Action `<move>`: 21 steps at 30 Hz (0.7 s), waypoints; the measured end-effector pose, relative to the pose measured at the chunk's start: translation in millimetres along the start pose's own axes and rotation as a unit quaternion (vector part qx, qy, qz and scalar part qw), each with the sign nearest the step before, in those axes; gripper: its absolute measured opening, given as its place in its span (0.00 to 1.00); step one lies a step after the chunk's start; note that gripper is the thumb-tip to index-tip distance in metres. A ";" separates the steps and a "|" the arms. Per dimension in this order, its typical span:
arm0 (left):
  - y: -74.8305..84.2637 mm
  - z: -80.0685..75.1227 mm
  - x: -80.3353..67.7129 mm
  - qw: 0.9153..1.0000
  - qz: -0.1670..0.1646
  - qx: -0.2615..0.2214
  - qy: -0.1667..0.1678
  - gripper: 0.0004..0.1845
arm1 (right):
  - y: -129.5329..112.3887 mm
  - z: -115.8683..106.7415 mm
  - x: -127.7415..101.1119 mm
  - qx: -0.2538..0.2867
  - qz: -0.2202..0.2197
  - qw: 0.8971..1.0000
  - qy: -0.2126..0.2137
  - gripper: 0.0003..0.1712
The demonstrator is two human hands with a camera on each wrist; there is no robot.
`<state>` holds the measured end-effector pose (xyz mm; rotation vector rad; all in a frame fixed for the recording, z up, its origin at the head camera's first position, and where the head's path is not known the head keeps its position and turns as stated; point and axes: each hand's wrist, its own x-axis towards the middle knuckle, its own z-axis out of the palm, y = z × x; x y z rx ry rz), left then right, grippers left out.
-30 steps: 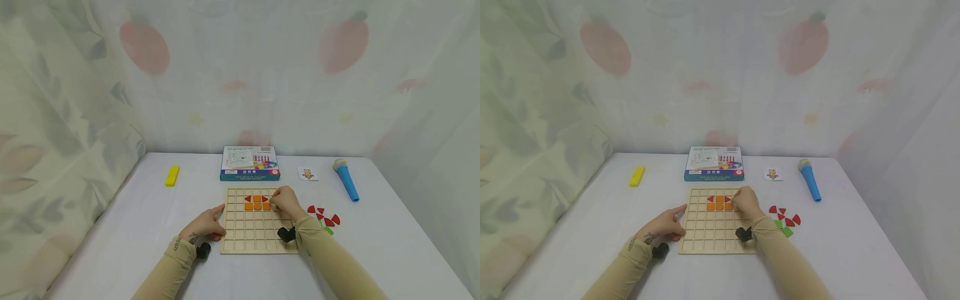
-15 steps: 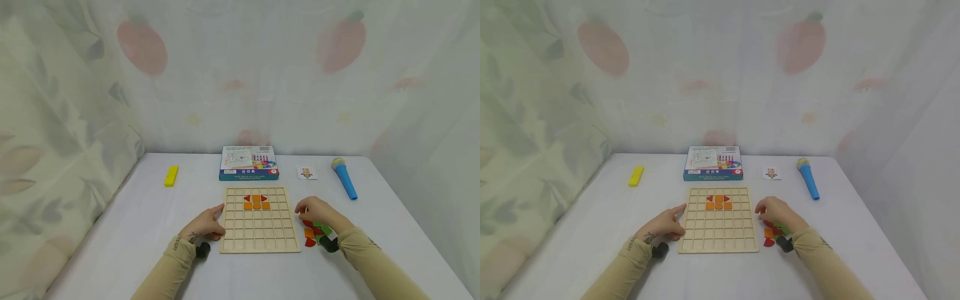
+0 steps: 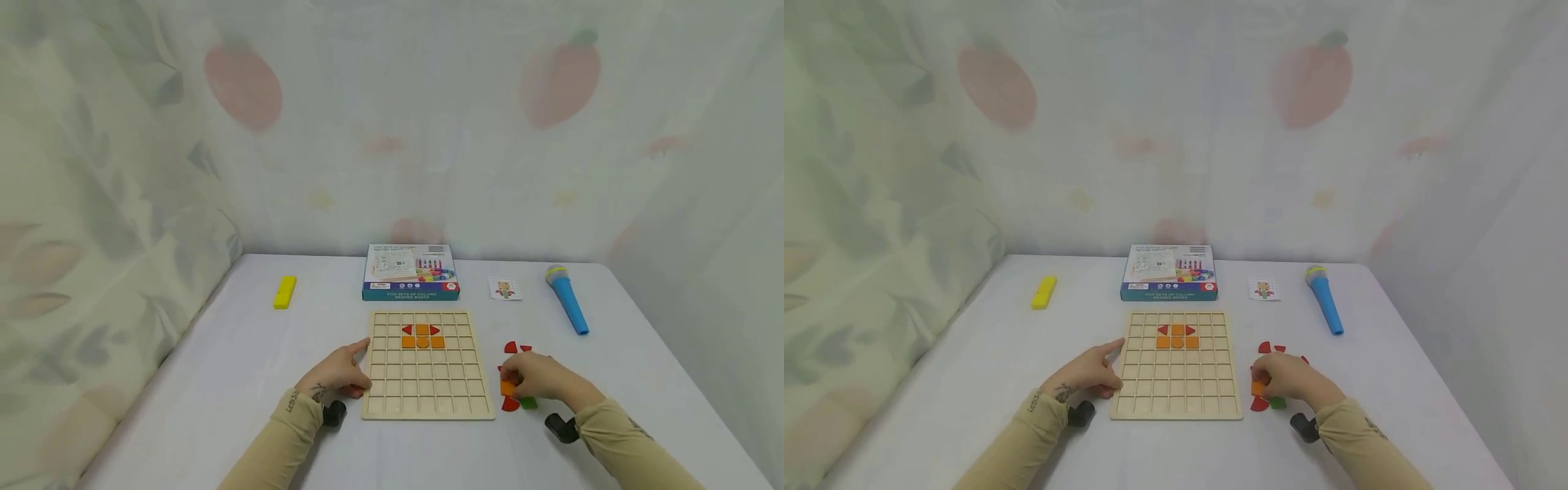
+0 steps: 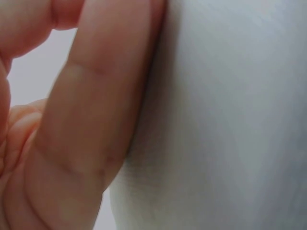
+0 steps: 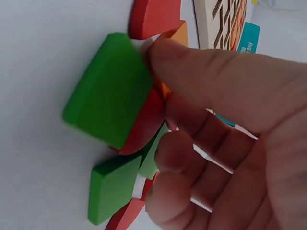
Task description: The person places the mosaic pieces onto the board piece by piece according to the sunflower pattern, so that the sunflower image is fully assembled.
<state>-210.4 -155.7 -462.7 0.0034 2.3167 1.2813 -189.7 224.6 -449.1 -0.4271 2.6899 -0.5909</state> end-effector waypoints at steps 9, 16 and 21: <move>1.0 0.4 -0.4 1.000 -0.001 0.008 0.000 0.52 | -6.3 1.4 0.3 0.006 -0.011 1.000 -0.001 0.14; 0.6 1.3 1.2 1.000 -0.002 0.001 0.001 0.52 | -10.3 -4.0 1.4 0.031 -0.042 0.999 -0.004 0.14; 0.6 0.8 0.4 1.000 -0.003 0.014 0.005 0.52 | -24.3 -15.2 15.9 0.074 -0.071 0.995 0.020 0.11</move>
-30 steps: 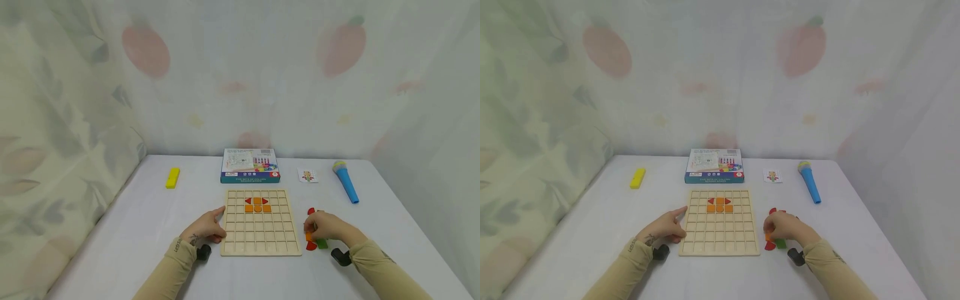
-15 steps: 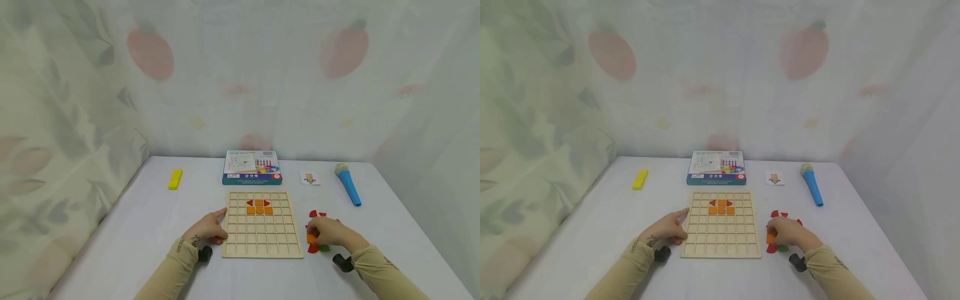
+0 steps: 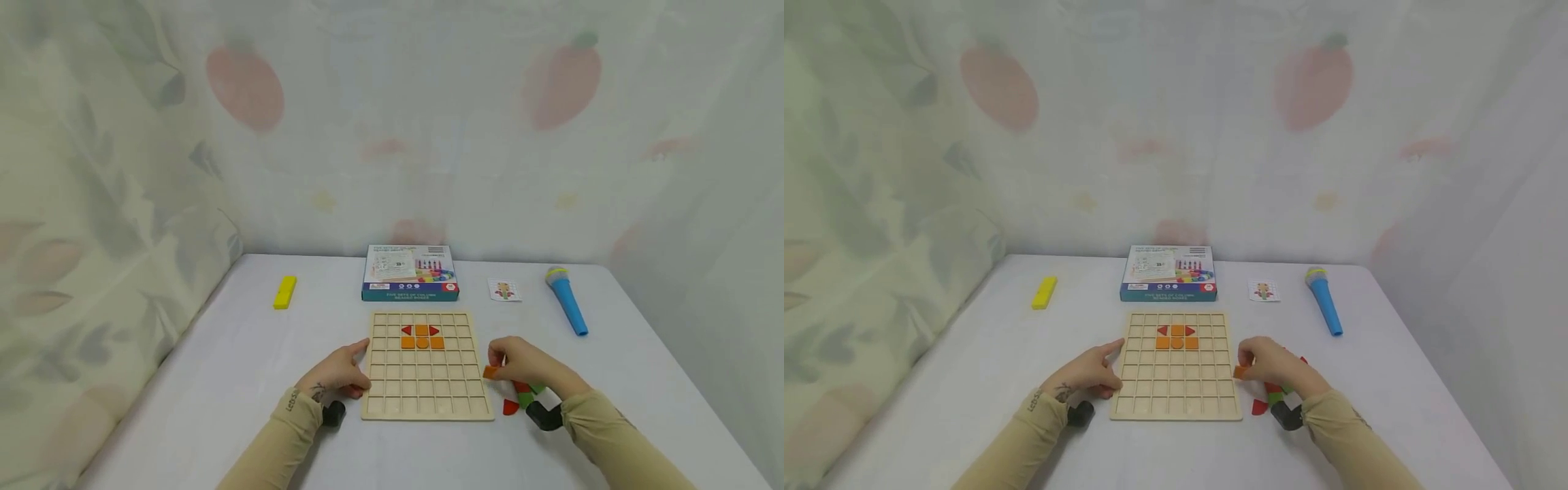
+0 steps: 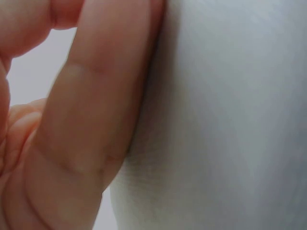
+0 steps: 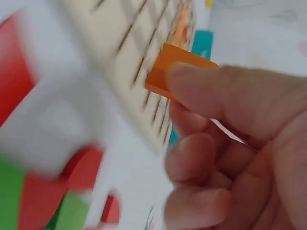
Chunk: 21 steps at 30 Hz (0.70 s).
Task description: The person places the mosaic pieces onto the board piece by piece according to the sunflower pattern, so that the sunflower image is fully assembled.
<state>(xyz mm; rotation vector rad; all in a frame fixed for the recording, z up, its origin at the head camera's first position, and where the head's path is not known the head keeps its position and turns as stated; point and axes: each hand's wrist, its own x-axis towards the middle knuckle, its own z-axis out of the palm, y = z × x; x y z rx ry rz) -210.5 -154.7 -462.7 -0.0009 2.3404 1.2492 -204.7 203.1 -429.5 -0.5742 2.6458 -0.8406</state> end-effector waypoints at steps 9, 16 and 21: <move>-0.1 -0.1 -0.6 1.000 0.006 -0.005 -0.005 0.52 | -41.2 22.1 38.5 0.025 -0.065 0.995 0.072 0.05; -0.1 -2.0 0.3 1.000 -0.002 -0.011 -0.004 0.53 | -55.3 46.9 63.9 -0.003 -0.051 0.993 0.106 0.04; -1.4 -2.0 1.0 1.000 0.003 -0.012 -0.002 0.52 | -59.9 52.9 72.2 -0.002 -0.031 0.994 0.103 0.03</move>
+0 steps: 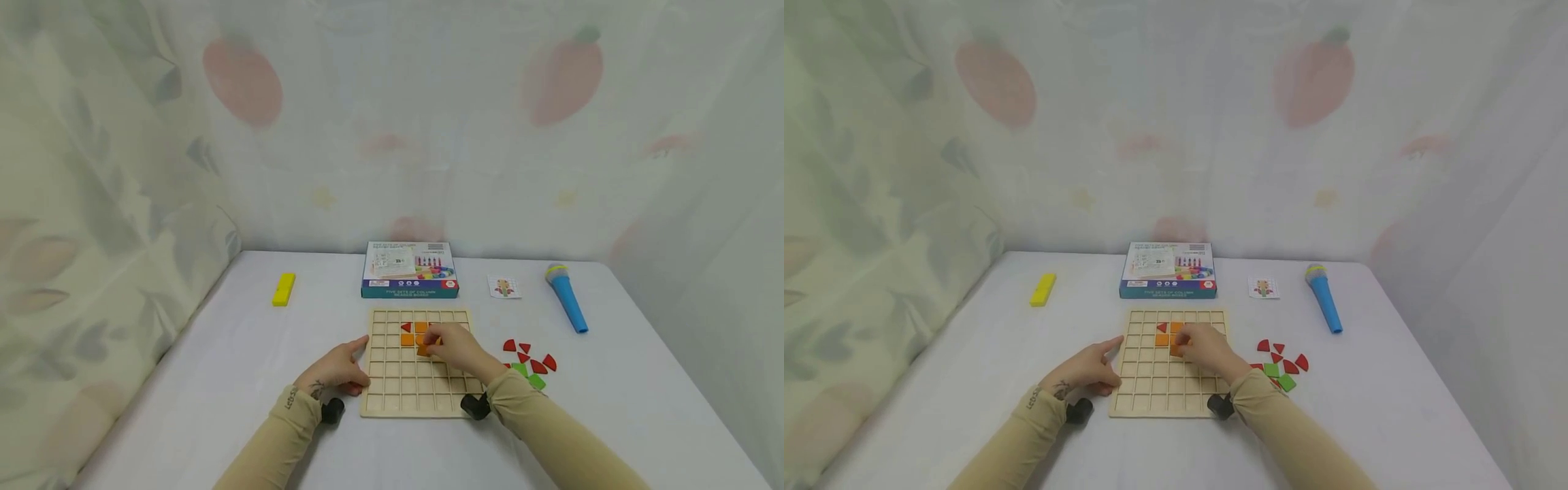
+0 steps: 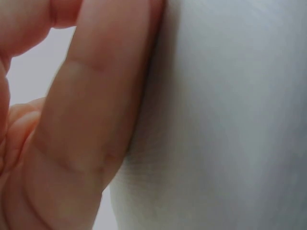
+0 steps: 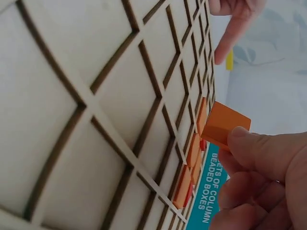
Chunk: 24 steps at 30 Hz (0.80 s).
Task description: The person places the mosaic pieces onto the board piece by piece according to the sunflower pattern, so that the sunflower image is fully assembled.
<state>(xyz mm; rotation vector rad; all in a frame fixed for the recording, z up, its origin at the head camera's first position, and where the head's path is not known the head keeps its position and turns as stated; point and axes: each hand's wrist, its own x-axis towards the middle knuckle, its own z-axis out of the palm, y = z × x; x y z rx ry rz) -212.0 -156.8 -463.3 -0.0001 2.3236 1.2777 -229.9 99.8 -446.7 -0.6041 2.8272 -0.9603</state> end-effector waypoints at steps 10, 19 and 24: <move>-1.3 -0.6 1.7 1.000 -0.004 -0.001 0.000 0.53 | 0.7 6.2 5.9 -0.009 0.021 1.000 -0.020 0.03; 1.0 0.1 1.0 1.000 -0.015 0.002 0.001 0.52 | 4.8 12.0 5.9 -0.055 -0.004 0.998 -0.004 0.06; 1.4 0.9 0.0 1.000 -0.011 0.011 0.001 0.52 | 4.1 10.8 5.8 -0.078 -0.022 0.997 -0.003 0.06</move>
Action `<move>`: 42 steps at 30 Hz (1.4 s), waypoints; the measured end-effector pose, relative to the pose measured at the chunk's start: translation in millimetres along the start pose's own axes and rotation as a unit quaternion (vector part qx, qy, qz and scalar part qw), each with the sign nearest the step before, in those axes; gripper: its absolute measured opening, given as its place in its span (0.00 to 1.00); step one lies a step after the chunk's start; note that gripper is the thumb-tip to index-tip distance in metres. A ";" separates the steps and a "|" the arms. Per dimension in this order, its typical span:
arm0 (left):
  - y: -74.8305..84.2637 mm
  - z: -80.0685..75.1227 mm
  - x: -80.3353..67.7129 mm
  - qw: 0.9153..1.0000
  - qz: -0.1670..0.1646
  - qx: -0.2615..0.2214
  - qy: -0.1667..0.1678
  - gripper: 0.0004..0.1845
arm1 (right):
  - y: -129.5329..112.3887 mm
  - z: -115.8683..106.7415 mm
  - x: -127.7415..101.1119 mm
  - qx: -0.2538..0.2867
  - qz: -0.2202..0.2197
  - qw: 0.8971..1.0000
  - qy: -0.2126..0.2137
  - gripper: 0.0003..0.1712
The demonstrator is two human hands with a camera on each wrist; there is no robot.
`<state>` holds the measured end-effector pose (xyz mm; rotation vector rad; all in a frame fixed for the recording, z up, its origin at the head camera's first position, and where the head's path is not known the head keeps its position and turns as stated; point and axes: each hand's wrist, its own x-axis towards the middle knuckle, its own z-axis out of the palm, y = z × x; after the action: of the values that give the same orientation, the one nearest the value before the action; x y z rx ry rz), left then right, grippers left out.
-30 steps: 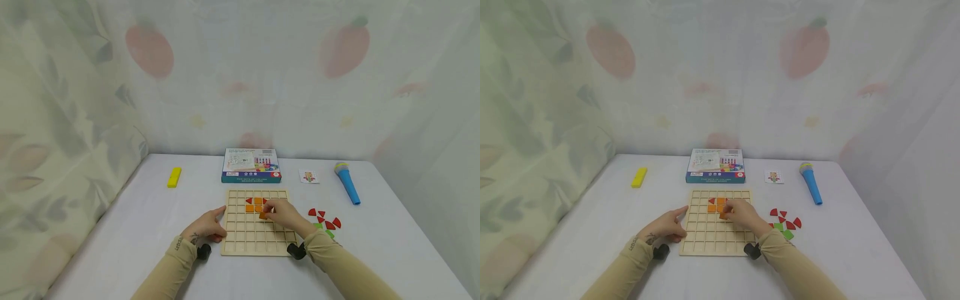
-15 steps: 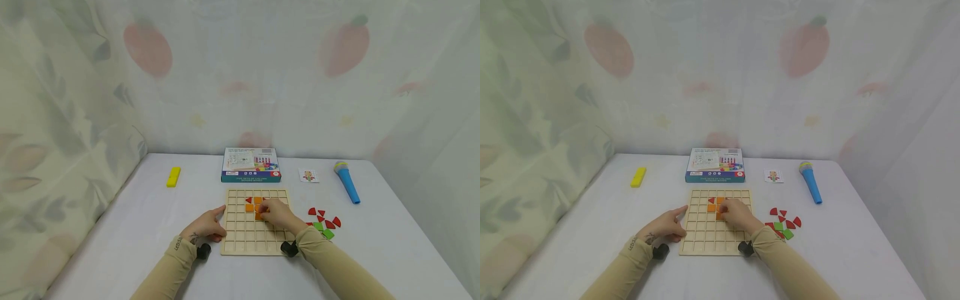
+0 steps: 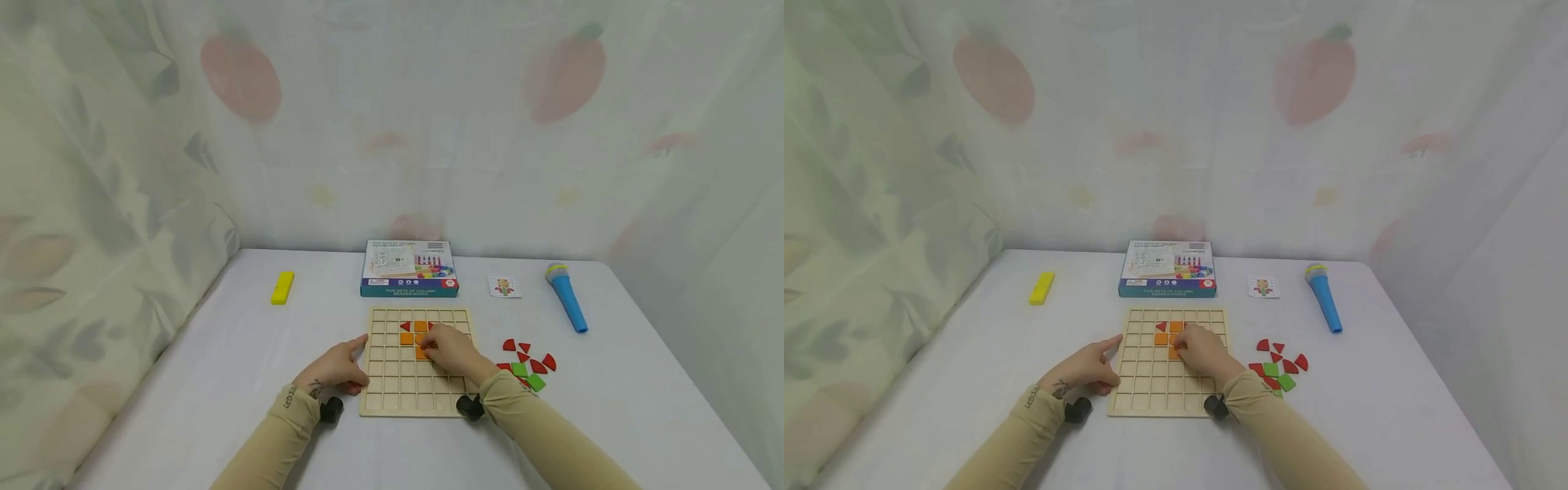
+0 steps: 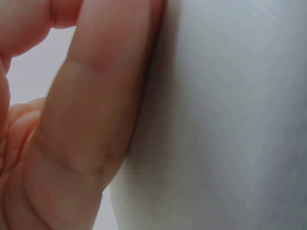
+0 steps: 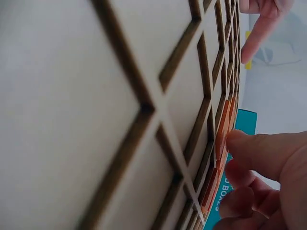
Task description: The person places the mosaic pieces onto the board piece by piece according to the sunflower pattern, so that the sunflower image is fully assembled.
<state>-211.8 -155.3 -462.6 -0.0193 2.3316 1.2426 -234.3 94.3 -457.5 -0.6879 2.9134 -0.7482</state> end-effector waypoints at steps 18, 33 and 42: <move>2.1 -1.6 -3.2 1.000 0.006 0.015 0.005 0.52 | 83.9 -93.3 -50.1 -0.038 0.241 0.970 -0.009 0.16; -0.2 1.9 -2.8 1.000 0.006 0.000 0.001 0.52 | 117.7 -85.1 -74.9 -0.019 0.292 0.954 -0.063 0.12; 0.2 -0.7 -1.5 1.000 0.011 0.008 0.001 0.52 | 100.3 -96.9 -63.1 0.029 0.305 0.951 -0.040 0.09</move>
<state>-210.9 -156.0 -461.5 0.0104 2.3497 1.2350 -234.0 243.4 -422.8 0.1947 2.7590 -0.6936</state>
